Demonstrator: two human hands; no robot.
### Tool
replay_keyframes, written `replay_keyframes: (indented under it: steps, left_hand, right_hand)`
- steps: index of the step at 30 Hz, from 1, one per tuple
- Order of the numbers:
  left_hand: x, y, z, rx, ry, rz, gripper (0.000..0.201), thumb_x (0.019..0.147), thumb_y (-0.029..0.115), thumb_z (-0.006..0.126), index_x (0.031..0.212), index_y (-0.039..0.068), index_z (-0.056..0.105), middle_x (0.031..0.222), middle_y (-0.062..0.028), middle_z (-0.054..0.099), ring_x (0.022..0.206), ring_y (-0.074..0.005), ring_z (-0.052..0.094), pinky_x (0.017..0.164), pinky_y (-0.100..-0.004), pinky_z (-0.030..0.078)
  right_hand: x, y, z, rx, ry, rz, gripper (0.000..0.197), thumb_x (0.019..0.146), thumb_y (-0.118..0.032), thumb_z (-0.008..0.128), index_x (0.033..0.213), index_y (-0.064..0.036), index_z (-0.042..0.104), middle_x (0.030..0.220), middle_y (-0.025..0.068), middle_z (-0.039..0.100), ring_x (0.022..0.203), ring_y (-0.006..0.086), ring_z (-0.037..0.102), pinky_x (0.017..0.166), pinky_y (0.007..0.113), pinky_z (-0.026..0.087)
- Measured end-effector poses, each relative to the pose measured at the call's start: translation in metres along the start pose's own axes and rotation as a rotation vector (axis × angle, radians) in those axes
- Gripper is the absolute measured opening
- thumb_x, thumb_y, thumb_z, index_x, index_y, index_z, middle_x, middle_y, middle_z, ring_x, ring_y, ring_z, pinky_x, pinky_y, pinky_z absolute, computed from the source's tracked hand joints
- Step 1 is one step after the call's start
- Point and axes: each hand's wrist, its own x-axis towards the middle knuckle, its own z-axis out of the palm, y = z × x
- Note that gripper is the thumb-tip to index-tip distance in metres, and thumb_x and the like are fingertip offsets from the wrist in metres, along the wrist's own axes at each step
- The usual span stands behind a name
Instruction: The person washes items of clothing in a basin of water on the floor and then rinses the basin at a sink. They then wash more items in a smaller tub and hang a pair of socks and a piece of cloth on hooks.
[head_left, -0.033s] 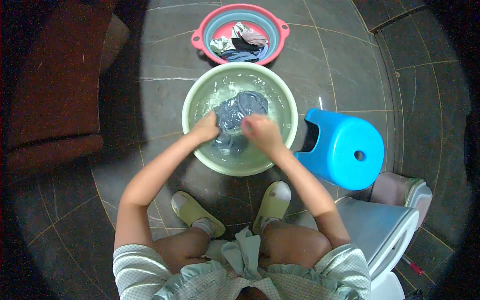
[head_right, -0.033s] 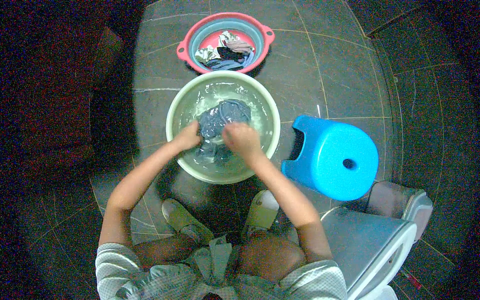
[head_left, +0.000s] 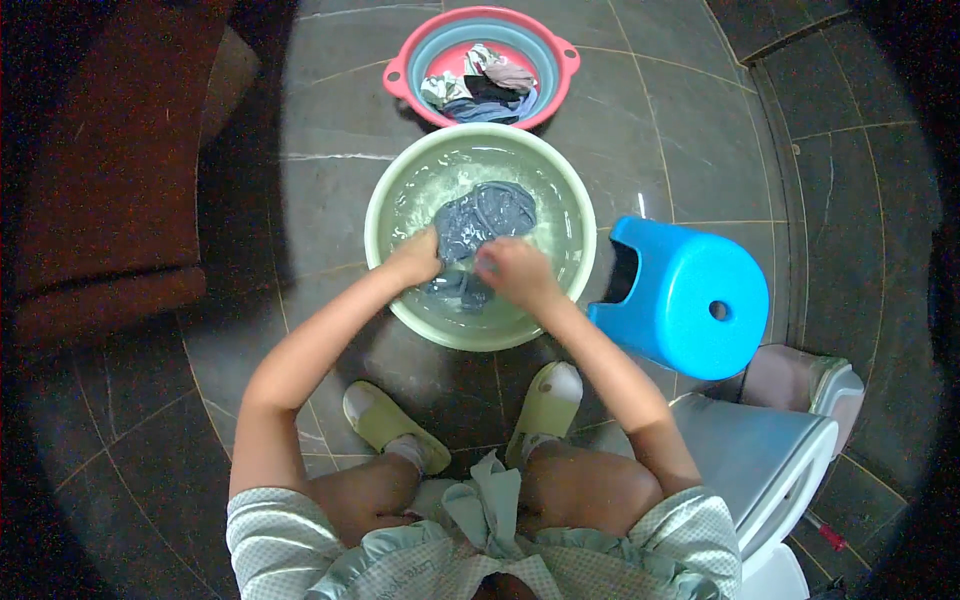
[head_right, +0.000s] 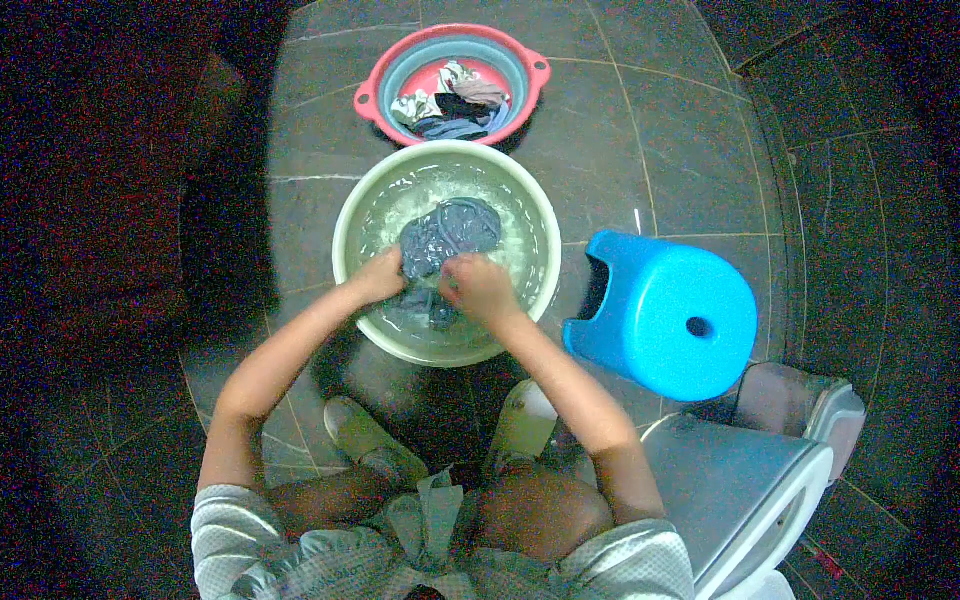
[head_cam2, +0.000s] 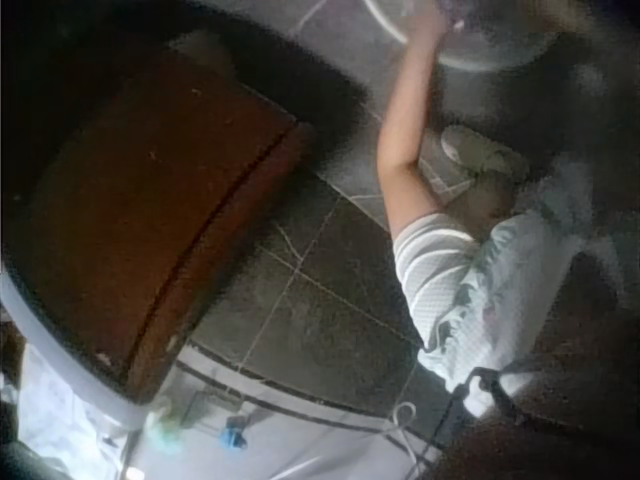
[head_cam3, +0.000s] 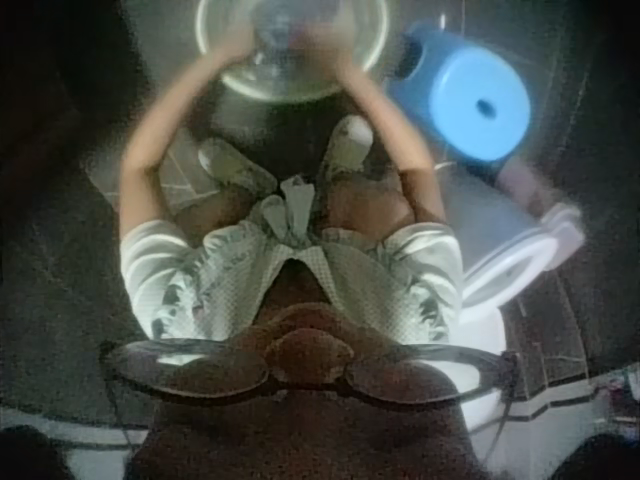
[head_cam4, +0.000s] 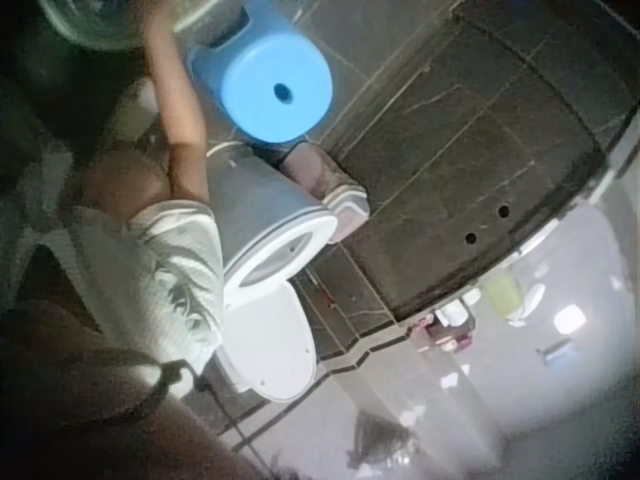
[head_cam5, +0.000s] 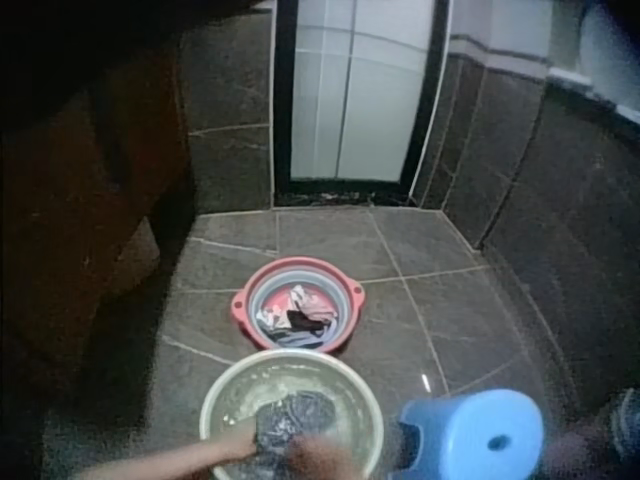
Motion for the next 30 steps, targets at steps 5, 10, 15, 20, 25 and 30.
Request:
replay_keyframes:
  steps: [5, 10, 15, 20, 25, 30]
  left_hand:
    - [-0.008, 0.018, -0.004, 0.094, -0.333, -0.021, 0.025, 0.062, 0.009, 0.053, 0.082, -0.003, 0.059, 0.083, -0.0219, 0.06, 0.082, -0.0336, 0.059, 0.073, -0.0397, 0.045]
    - [0.001, -0.002, 0.003, -0.183, -0.427, 0.092, 0.023, 0.059, 0.008, 0.053, 0.079, -0.001, 0.061, 0.075, -0.0129, 0.062, 0.07, -0.0239, 0.059, 0.063, -0.0336, 0.044]
    - [0.001, -0.01, -0.012, -0.728, -0.506, -0.042, 0.023, 0.065, 0.014, 0.054, 0.085, 0.006, 0.061, 0.074, 0.0002, 0.059, 0.066, -0.0111, 0.053, 0.061, -0.0256, 0.041]
    - [-0.004, 0.008, -0.037, -0.934, -0.551, -0.202, 0.025, 0.076, 0.031, 0.058, 0.093, 0.012, 0.058, 0.081, 0.0037, 0.059, 0.071, -0.0042, 0.055, 0.058, -0.0183, 0.043]
    - [0.007, 0.013, -0.026, -0.963, -0.231, -0.236, 0.026, 0.079, 0.03, 0.058, 0.091, 0.007, 0.059, 0.079, -0.0001, 0.061, 0.071, -0.0072, 0.056, 0.062, -0.0227, 0.045]
    - [0.026, -0.005, 0.008, -0.275, 0.248, -0.037, 0.035, 0.078, 0.033, 0.057, 0.089, 0.0, 0.058, 0.076, -0.0189, 0.06, 0.071, -0.0309, 0.059, 0.067, -0.0354, 0.046]
  right_hand:
    - [-0.009, -0.006, 0.027, -0.119, -0.166, 0.147, 0.026, 0.068, -0.021, 0.062, 0.09, -0.0088, 0.059, 0.081, 0.014, 0.058, 0.08, 0.0318, 0.056, 0.068, 0.042, 0.046]
    - [0.001, 0.024, 0.027, 0.167, -0.353, 0.151, 0.029, 0.069, -0.024, 0.062, 0.093, -0.0072, 0.06, 0.083, 0.0136, 0.06, 0.077, 0.0261, 0.059, 0.066, 0.037, 0.047]
    - [0.004, 0.041, 0.016, 0.688, -0.21, 0.239, 0.031, 0.071, -0.027, 0.067, 0.091, -0.0045, 0.059, 0.088, 0.0104, 0.06, 0.084, 0.02, 0.057, 0.078, 0.03, 0.043]
    - [0.001, 0.043, 0.0, 0.913, -0.052, 0.347, 0.024, 0.071, -0.019, 0.069, 0.089, -0.0055, 0.061, 0.092, 0.0052, 0.061, 0.091, 0.0153, 0.054, 0.085, 0.029, 0.04]
    - [0.009, 0.039, -0.021, 0.306, 0.089, 0.418, 0.034, 0.071, -0.035, 0.064, 0.089, -0.0055, 0.06, 0.079, 0.0161, 0.061, 0.074, 0.0313, 0.06, 0.068, 0.038, 0.048]
    - [0.023, 0.026, -0.014, -0.066, 0.063, 0.43, 0.036, 0.071, -0.035, 0.062, 0.089, -0.0048, 0.056, 0.082, 0.0172, 0.061, 0.076, 0.0343, 0.059, 0.066, 0.043, 0.047]
